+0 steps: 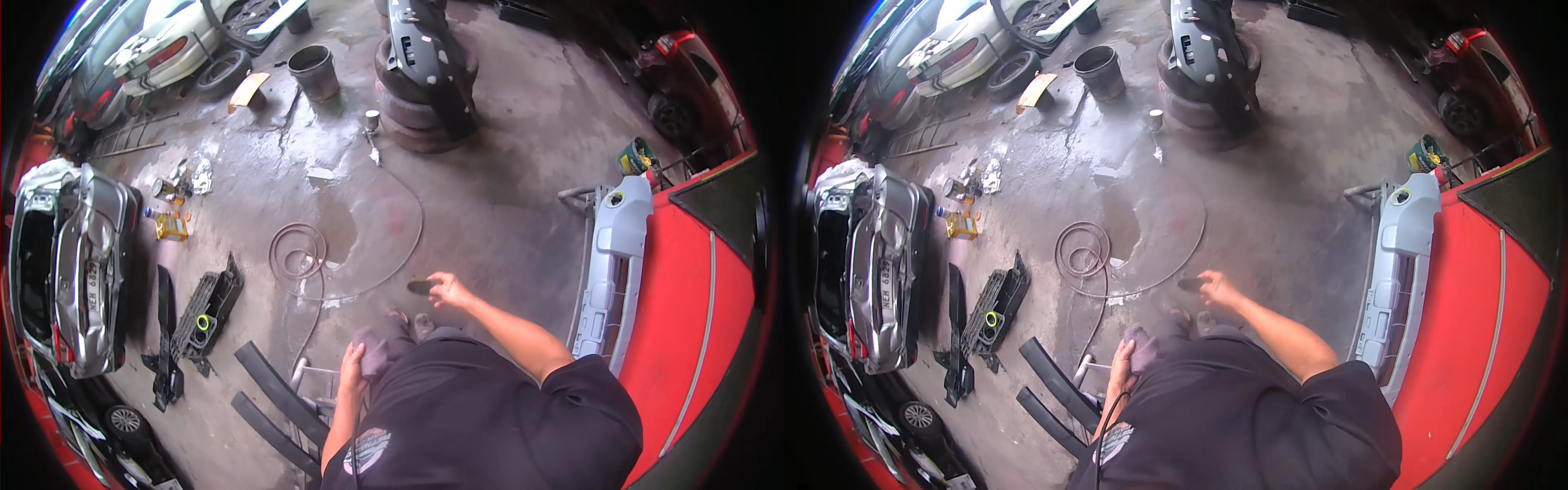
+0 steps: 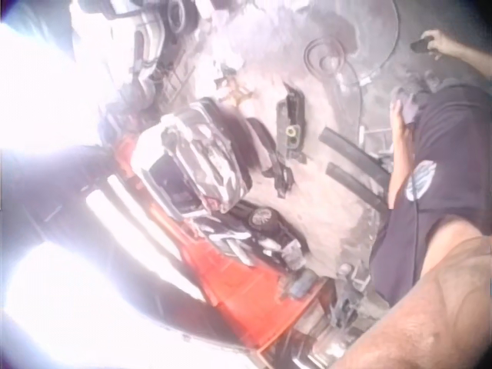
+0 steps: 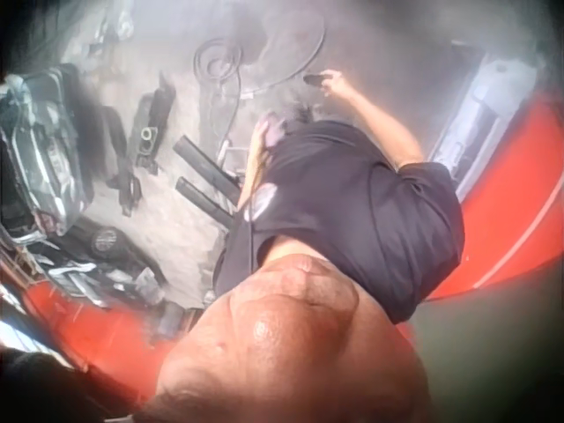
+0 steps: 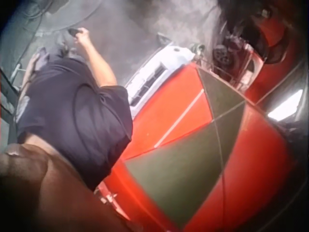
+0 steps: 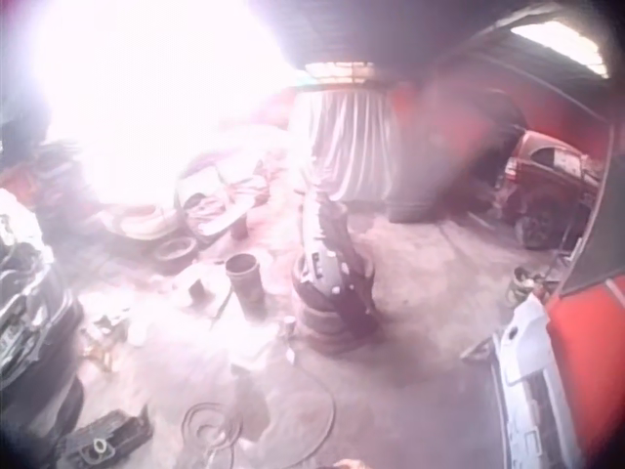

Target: The person scrubs two long, curved black plastic car parts with a yellow sponge and wipes them with a purple cloth. The person then sits on the floor and handles several paint cans and a spray gun, pouring liquid from a large can into the spray gun's container.

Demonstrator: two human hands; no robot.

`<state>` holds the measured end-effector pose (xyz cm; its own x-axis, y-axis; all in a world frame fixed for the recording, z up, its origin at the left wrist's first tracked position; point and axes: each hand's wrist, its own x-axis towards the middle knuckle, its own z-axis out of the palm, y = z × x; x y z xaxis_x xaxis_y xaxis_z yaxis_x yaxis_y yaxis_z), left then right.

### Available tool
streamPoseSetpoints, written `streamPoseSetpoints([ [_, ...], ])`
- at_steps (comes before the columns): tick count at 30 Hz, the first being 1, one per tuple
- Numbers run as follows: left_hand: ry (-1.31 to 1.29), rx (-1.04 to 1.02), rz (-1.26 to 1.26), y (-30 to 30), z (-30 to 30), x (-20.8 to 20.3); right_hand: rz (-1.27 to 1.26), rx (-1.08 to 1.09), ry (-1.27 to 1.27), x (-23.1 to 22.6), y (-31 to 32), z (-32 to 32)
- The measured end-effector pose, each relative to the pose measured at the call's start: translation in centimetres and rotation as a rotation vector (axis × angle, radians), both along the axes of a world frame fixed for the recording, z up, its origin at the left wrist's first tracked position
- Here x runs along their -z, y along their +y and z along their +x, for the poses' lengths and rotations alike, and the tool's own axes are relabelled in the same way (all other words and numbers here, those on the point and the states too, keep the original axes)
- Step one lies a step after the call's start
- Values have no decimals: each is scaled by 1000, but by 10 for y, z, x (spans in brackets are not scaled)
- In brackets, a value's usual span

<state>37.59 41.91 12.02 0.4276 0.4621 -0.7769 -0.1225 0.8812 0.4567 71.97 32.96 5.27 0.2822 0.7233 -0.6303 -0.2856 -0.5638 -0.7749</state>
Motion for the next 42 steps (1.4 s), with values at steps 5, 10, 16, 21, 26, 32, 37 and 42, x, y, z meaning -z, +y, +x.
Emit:
streamPoseSetpoints([
  [5, -64, 23, -20, 74, 18, 39, -169, -181, -52, -7, 32, 13],
  [10, -39, 45, -83, 169, 59, 55, -307, -26, -322, 26, 41, 110],
  [16, 64, 361, 49, 283, 109, 57, -228, 327, -624, 12, 52, 201],
  [21, 24, 372, 43, 351, 187, 44, -375, 712, -248, -6, 66, 233],
  [26, 116, 401, 63, 364, 265, 61, -335, 918, -136, 36, 89, 357],
  [32, 613, 533, 123, 339, 388, 33, -183, 864, -293, 70, 233, 615],
  [37, 662, 678, 119, 320, 492, -14, -60, 426, -1131, 135, 331, 813],
  [42, 860, 705, 62, 318, 545, -42, -191, 350, -1253, 109, 442, 917],
])
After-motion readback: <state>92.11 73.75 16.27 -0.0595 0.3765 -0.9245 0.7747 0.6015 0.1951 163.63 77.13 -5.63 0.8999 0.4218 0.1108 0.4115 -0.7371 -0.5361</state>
